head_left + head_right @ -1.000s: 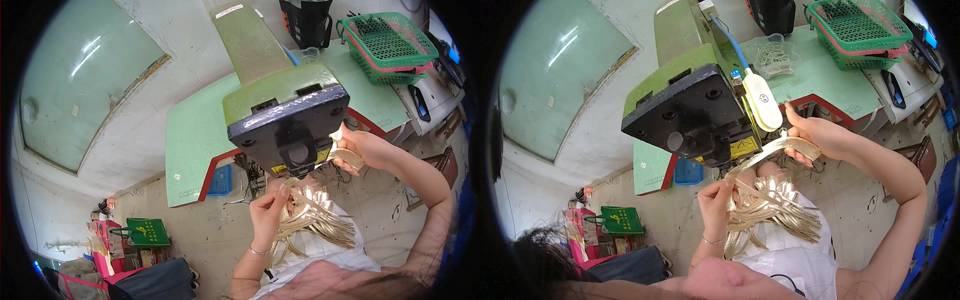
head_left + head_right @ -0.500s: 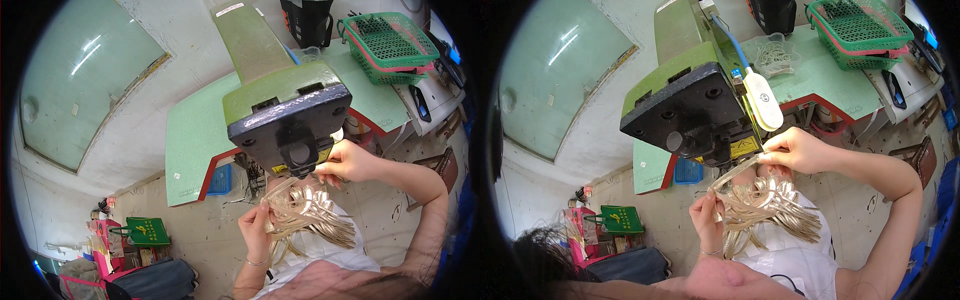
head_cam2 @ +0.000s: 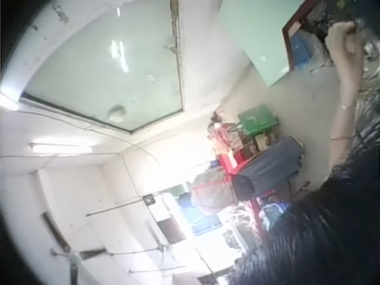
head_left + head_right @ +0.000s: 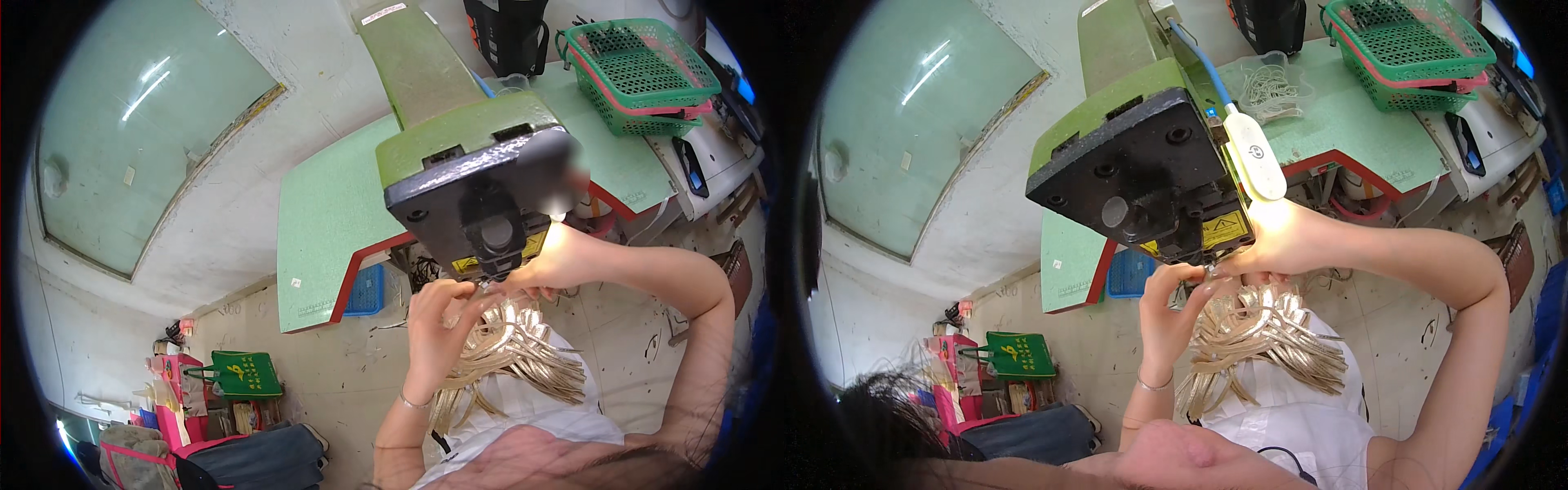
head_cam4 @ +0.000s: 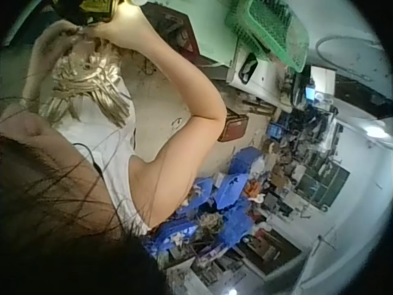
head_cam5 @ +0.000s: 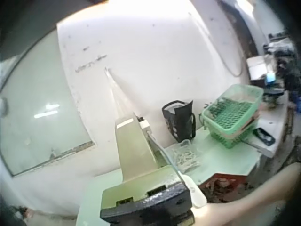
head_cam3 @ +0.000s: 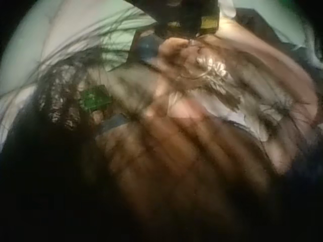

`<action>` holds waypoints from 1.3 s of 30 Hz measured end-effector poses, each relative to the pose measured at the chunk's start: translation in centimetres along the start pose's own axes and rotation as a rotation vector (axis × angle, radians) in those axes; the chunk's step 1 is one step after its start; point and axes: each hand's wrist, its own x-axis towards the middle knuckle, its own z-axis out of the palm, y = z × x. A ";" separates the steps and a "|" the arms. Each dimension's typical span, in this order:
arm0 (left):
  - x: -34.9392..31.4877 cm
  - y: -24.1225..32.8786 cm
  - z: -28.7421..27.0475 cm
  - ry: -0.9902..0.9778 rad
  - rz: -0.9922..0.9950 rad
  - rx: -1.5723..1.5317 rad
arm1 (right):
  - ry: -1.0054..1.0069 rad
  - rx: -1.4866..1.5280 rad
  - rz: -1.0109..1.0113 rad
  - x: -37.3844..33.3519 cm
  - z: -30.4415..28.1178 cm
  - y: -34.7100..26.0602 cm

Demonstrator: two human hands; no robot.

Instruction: The person retrieves a bundle of gold-colored flat strips from a green basket and processes them one by one using a green mechanical press. They feed each strip into the machine, operate the lever to press it, and then place the finished piece onto the table surface. The task involves repetitive handling of the strips and consistent use of the press tool.

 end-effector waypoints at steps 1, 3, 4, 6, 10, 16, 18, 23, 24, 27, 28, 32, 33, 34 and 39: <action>0.2 0.1 0.0 -0.054 -0.072 -0.024 | -0.006 -0.002 0.008 -0.1 -0.2 -0.3; 0.4 0.3 0.2 -0.094 -0.196 -0.153 | -0.040 -0.145 0.125 0.1 -0.9 -0.2; 0.3 0.4 0.6 -0.079 -0.249 -0.257 | -0.053 -0.212 0.186 0.0 -1.2 0.1; 0.3 0.6 1.1 -0.051 -0.308 -0.383 | -0.095 -0.077 0.110 -0.6 -1.8 1.2; -0.2 0.6 1.4 -0.013 -0.325 -0.458 | -0.118 0.135 0.018 -1.3 -2.2 3.7; -2.0 0.1 1.8 0.103 -0.328 -0.602 | -0.006 0.330 -0.056 -1.5 0.1 4.6; -2.9 0.1 1.7 0.159 -0.357 -0.641 | -0.005 0.336 -0.075 -0.8 0.8 4.5; -5.2 -0.4 0.8 0.289 -0.488 -0.681 | -0.037 0.416 -0.137 0.4 3.2 3.9; -5.4 -0.4 0.5 0.307 -0.469 -0.651 | -0.055 0.452 -0.155 0.7 3.9 4.1; -5.1 -2.4 -1.8 0.383 -0.397 -0.579 | -0.042 0.449 -0.218 1.7 5.3 4.6; -4.2 -4.1 -3.4 0.422 -0.370 -0.578 | -0.043 0.444 -0.221 2.0 5.8 5.1; 7.9 -11.0 -9.1 0.359 -0.124 0.131 | 0.201 -0.020 -0.454 5.1 10.6 11.9; 10.8 -11.5 -10.0 0.295 -0.195 0.339 | 0.173 -0.224 -0.499 5.9 12.1 13.1; 13.2 -14.4 -10.2 0.291 -0.166 0.451 | 0.177 -0.285 -0.539 6.5 14.0 14.0; 16.1 -28.2 -6.3 0.055 -0.079 0.611 | 0.257 -0.497 -0.658 8.5 21.1 16.8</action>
